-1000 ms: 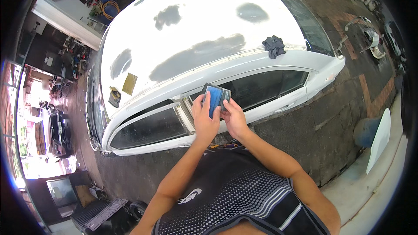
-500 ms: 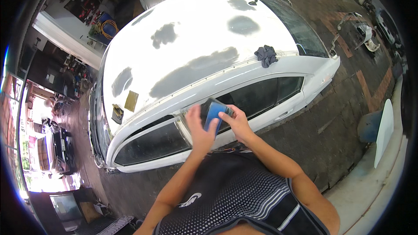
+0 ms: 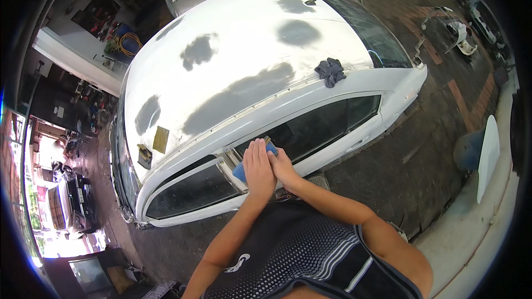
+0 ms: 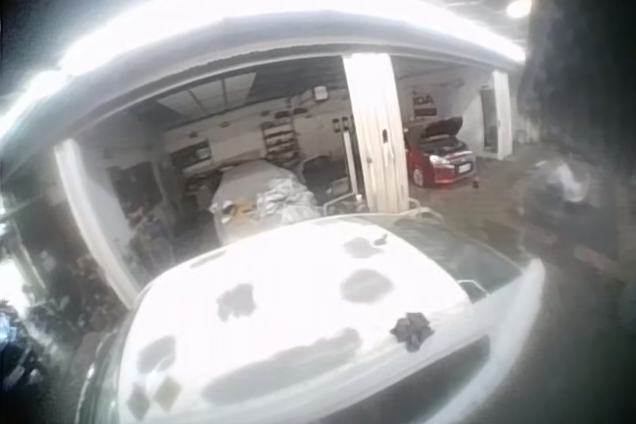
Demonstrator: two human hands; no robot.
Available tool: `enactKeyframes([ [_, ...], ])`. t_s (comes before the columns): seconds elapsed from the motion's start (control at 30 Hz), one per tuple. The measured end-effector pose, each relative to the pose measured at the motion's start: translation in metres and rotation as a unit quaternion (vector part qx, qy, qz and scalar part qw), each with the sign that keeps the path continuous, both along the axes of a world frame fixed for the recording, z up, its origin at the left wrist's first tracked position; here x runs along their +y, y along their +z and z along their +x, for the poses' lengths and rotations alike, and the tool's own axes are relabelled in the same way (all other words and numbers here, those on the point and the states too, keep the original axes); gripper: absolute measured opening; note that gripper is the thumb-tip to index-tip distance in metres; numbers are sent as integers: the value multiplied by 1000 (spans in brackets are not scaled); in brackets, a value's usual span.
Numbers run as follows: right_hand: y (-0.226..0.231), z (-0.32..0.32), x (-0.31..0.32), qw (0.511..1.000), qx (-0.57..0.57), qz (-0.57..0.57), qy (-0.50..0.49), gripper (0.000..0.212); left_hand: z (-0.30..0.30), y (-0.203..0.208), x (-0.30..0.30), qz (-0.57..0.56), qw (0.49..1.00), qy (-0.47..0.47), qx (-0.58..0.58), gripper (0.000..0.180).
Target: The person sands the hood of a white car using a sanding block and a cloth. They repeatedly rub the surface, occasionally dipping the cloth into a bucket of water. The person switches between different sanding blocks and continues sanding various areas of the hood.
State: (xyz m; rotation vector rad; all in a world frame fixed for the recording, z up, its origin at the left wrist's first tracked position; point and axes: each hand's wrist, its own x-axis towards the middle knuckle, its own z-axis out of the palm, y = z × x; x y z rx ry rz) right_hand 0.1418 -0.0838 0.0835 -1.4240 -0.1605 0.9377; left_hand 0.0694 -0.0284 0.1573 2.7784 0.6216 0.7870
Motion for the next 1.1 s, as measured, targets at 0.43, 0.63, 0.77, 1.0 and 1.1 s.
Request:
enactKeyframes([
  [0.43,-44,-5,-31,955,280,59,80,37,-20,-23,1,-53,994,-38,83,65],
  [0.63,-12,25,-55,953,272,14,133,37,-31,-14,-5,-145,981,-65,112,71],
  [0.77,-20,27,-55,957,263,-17,121,35,-31,-15,-9,-162,975,-55,141,70],
  [1.0,-17,172,-31,928,-371,-8,-3,53,-66,-12,-5,-263,959,45,92,54],
  [1.1,-11,293,-11,732,-613,-248,-165,88,-104,-19,-1,-278,951,90,103,47],
])
